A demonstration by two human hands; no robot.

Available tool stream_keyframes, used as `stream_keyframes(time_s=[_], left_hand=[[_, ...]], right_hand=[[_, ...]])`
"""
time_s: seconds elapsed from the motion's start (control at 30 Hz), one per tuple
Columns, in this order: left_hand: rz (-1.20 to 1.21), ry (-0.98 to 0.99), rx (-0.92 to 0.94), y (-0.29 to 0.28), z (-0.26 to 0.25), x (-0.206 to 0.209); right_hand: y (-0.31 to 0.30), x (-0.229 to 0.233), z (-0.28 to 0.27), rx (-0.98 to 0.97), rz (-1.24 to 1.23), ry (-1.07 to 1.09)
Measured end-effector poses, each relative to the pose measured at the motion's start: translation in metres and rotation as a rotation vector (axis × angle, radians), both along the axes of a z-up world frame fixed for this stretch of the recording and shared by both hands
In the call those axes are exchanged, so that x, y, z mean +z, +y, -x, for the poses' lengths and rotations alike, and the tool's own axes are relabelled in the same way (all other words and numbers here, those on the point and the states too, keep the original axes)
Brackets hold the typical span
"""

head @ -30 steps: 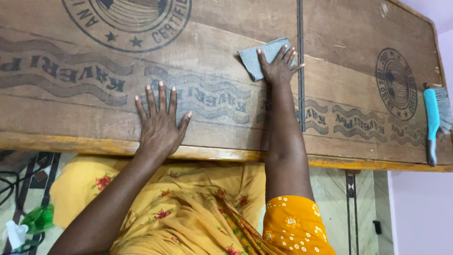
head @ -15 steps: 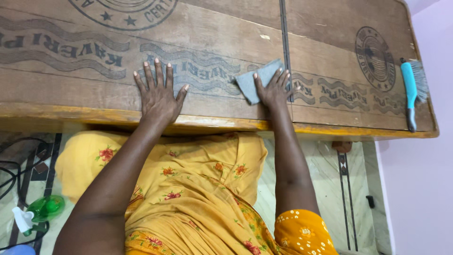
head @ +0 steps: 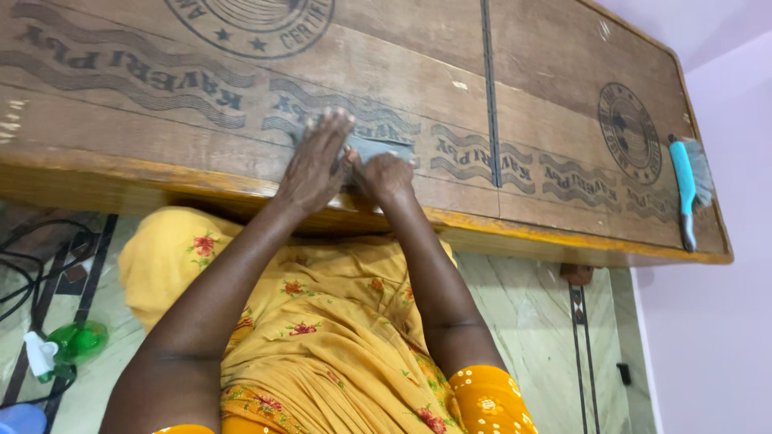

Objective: The person sands the surface of a large wooden board using a sanding block. They move the block back and forth across the board's surface, covering different areas systematically.

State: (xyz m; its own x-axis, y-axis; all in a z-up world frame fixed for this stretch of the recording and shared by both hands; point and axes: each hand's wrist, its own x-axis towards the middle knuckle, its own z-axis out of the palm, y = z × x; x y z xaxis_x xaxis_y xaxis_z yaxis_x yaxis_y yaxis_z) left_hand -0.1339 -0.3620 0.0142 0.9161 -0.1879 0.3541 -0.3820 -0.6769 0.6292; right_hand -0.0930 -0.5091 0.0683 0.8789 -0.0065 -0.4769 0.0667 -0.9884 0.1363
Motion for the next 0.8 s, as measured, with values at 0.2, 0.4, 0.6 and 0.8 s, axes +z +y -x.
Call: stream_keyframes(time_s=[0.2, 0.4, 0.6, 0.8], left_hand=[[-0.263, 0.209, -0.003, 0.024, -0.014, -0.036], [-0.441, 0.315, 0.101, 0.038, -0.069, -0.044], [-0.443, 0.357, 0.19, 0.052, -0.144, -0.034], [-0.424, 0.36, 0.226, 0.071, -0.226, -0.028]], right_hand=[[-0.008, -0.004, -0.049, -0.021, -0.323, -0.404], [-0.054, -0.069, -0.101, 0.238, -0.391, -0.562], [-0.053, -0.074, -0.101, 0.18, -0.382, -0.584], [-0.045, -0.058, -0.099, 0.152, -0.368, -0.546]])
